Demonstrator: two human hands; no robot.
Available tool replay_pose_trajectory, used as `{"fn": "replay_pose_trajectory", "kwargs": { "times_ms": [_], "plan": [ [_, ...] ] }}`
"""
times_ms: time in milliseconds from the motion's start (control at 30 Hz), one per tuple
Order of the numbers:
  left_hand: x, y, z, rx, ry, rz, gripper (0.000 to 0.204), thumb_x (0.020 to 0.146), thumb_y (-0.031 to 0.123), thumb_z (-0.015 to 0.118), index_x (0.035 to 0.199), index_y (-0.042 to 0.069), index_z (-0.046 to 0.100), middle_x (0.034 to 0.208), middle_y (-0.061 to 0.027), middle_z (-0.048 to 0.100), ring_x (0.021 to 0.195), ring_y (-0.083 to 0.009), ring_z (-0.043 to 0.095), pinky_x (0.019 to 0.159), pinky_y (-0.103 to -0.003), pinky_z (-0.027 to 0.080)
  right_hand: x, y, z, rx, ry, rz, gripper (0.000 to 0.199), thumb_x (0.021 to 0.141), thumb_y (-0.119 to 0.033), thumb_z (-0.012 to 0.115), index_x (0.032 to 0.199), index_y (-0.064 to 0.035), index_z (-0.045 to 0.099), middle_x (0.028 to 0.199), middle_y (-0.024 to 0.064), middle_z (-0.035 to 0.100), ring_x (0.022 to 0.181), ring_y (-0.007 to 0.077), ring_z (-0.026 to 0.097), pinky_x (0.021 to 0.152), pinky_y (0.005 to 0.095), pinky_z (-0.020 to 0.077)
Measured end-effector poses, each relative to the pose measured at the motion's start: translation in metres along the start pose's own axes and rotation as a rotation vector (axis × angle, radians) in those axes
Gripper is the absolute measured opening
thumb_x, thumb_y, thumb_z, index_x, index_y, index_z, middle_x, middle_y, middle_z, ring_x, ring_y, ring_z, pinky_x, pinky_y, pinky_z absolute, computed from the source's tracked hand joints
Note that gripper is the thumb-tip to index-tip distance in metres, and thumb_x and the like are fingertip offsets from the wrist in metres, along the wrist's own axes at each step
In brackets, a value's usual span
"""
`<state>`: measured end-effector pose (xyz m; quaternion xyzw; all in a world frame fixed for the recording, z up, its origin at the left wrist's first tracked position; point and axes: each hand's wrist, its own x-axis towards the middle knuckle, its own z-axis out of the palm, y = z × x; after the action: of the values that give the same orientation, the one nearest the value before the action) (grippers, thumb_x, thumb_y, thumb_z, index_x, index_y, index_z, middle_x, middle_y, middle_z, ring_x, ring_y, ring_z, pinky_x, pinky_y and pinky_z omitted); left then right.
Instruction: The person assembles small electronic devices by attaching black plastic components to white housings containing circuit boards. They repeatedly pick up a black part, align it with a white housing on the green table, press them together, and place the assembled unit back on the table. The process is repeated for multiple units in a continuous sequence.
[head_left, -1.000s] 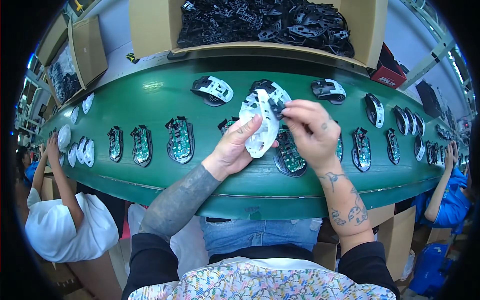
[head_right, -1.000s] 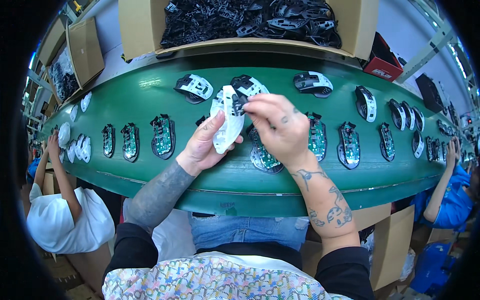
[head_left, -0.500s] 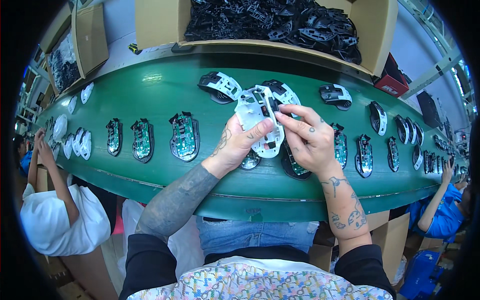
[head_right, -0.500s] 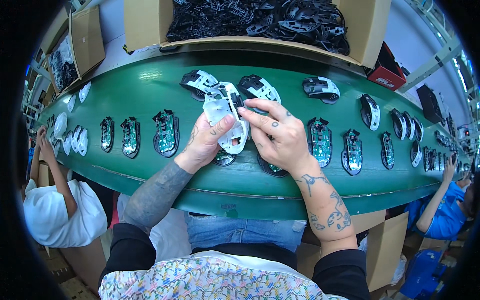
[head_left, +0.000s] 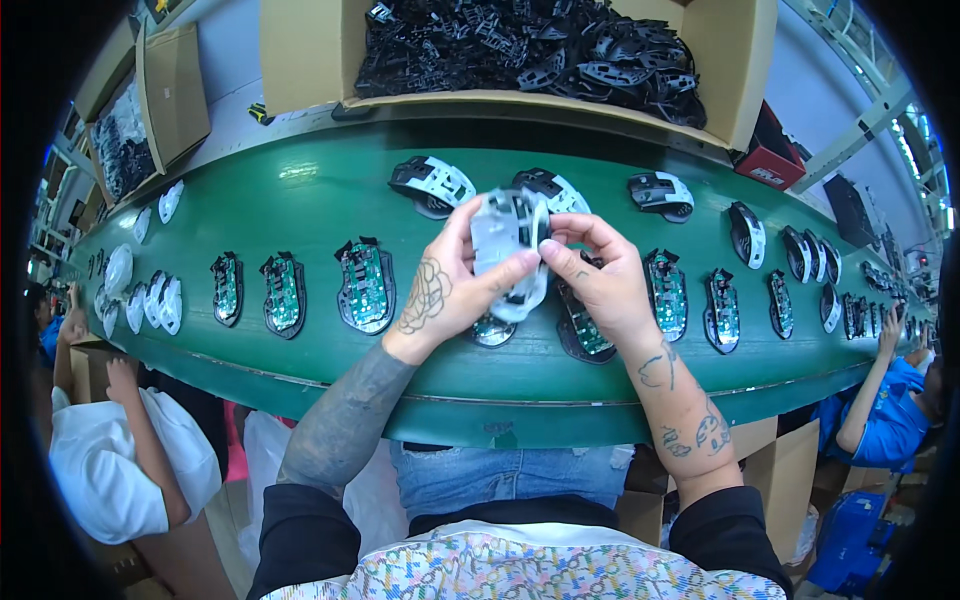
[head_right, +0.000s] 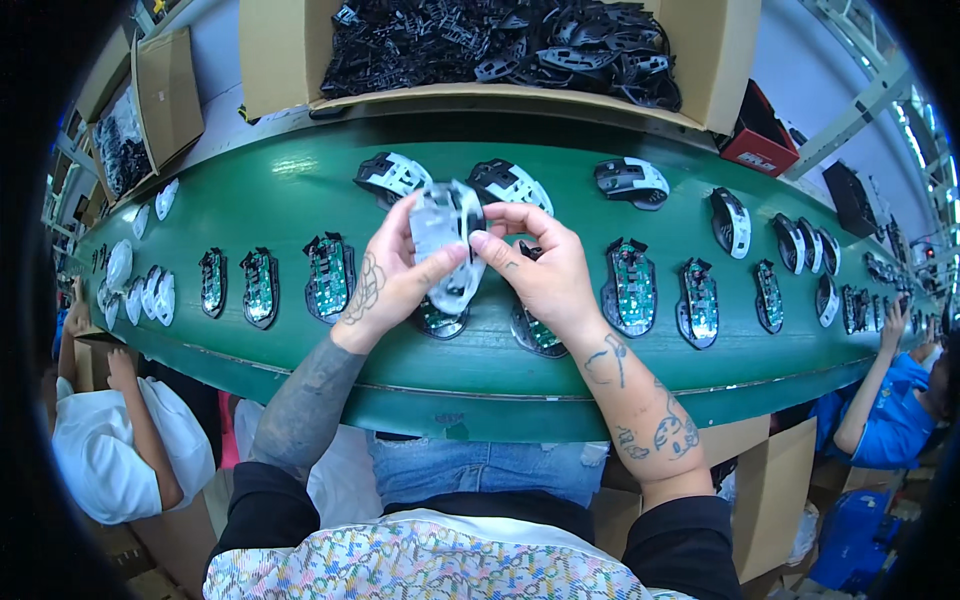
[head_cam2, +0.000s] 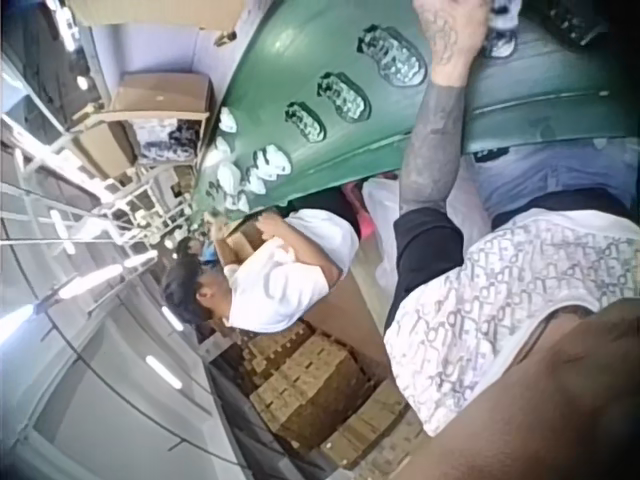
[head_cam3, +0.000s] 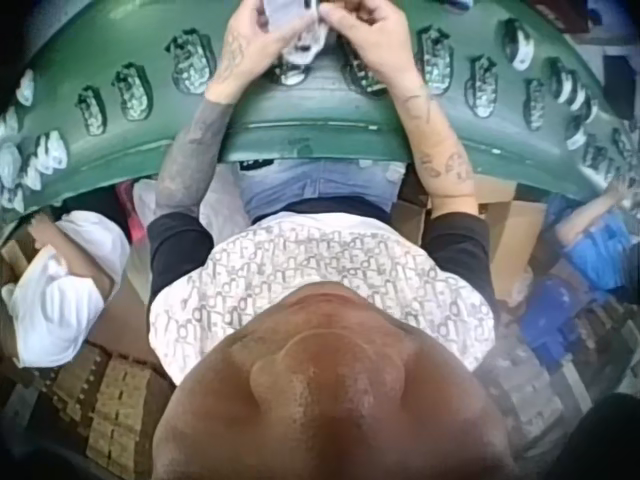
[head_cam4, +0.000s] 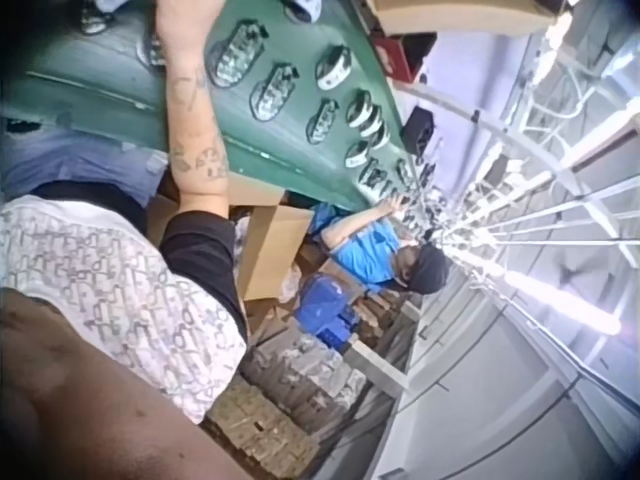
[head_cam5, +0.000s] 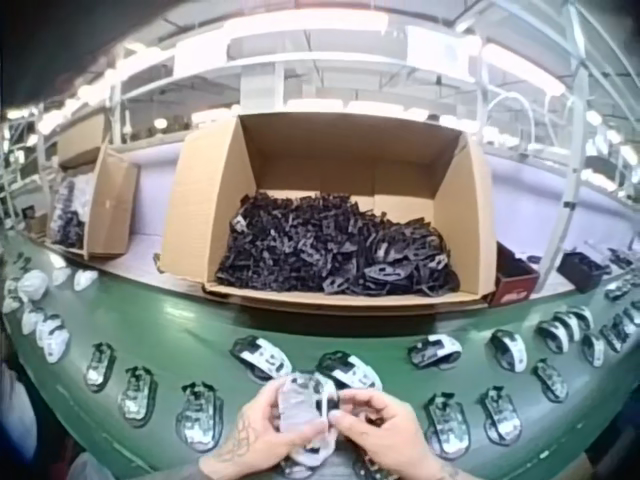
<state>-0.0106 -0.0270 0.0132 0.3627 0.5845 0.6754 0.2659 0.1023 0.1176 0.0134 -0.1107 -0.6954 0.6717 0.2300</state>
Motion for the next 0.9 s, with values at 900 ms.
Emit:
{"fn": "replay_pose_trajectory", "kwargs": {
  "times_ms": [900],
  "plan": [
    [0.008, -0.019, -0.023, -0.782, 0.066, -0.232, 0.042, 0.087, 0.016, 0.061, 0.122, 0.008, 0.040, 0.113, -0.0081, 0.055, 0.114, -0.0298, 0.055, 0.096, -0.042, 0.044, 0.225, -0.068, 0.034, -1.502, 0.133, 0.151, 0.048, 0.072, -0.041, 0.068, 0.105, -0.0059, 0.067, 0.108, 0.0157, 0.066, 0.101, 0.0306, 0.063, 0.088, 0.0381, 0.0502]
  ]
}}
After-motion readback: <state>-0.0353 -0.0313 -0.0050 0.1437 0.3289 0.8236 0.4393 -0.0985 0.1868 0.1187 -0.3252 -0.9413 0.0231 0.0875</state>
